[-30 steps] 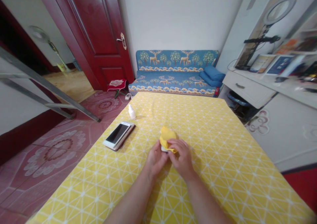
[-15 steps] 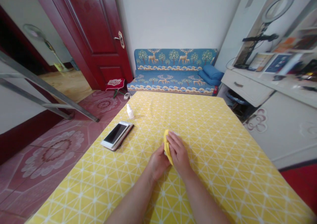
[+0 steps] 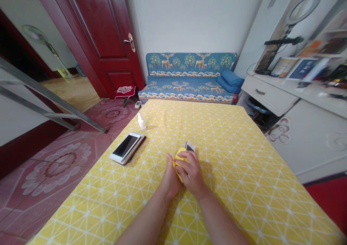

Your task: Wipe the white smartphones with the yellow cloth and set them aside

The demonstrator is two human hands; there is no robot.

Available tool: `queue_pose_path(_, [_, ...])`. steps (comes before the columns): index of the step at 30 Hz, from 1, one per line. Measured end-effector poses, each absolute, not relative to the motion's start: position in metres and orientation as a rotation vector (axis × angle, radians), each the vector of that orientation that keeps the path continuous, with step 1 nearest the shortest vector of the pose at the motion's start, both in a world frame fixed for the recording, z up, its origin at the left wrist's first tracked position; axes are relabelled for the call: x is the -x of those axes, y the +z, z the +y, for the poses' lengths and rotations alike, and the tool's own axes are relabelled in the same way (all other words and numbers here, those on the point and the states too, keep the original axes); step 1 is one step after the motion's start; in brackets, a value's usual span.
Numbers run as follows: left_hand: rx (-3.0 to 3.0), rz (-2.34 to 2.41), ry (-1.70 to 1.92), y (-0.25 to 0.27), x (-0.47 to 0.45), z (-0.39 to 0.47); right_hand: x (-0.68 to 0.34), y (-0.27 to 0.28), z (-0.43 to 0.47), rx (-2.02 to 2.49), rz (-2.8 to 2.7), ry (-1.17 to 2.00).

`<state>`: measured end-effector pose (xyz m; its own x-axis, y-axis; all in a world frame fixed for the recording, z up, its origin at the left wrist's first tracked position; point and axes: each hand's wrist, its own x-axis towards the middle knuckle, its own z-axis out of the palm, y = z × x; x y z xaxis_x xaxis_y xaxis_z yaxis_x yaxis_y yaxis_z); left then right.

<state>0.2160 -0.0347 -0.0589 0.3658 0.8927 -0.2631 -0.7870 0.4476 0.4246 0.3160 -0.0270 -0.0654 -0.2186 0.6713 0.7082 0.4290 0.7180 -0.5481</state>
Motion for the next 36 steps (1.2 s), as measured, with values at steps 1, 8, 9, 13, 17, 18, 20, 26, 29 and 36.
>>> queue_pose_path(1, [-0.241, 0.522, 1.087, -0.058, -0.216, -0.035, -0.316, -0.066, -0.027, 0.846, -1.833, 0.301])
queue_pose_path(8, [-0.389, 0.486, 1.057, -0.059, -0.220, -0.036, -0.322, -0.064, -0.024, 0.924, -1.686, 0.382])
queue_pose_path(9, [-0.413, 0.487, 1.068, -0.060, -0.222, -0.036, -0.323, -0.064, -0.023, 0.945, -1.693, 0.325])
queue_pose_path(13, [-0.550, 0.529, 1.091, -0.061, -0.225, -0.038, -0.332, -0.067, -0.015, 1.069, -1.638, 0.143])
queue_pose_path(17, [-0.641, 0.569, 1.033, -0.061, -0.227, -0.042, -0.345, -0.071, -0.006, 1.180, -1.433, 0.076])
queue_pose_path(18, [-0.644, 0.574, 1.021, -0.061, -0.227, -0.042, -0.348, -0.072, -0.004, 1.201, -1.374, 0.090])
queue_pose_path(20, [-0.635, 0.571, 1.014, -0.062, -0.227, -0.043, -0.354, -0.074, -0.002, 1.238, -1.260, 0.171])
queue_pose_path(26, [-0.486, 0.478, 1.084, -0.064, -0.224, -0.040, -0.357, -0.078, 0.000, 1.276, -1.155, 0.373])
queue_pose_path(29, [-0.324, 0.411, 1.154, -0.068, -0.221, -0.035, -0.350, -0.080, -0.002, 1.250, -1.155, 0.375])
queue_pose_path(36, [-0.135, 0.321, 1.251, -0.070, -0.219, -0.024, -0.329, -0.077, -0.015, 1.154, -1.357, 0.394])
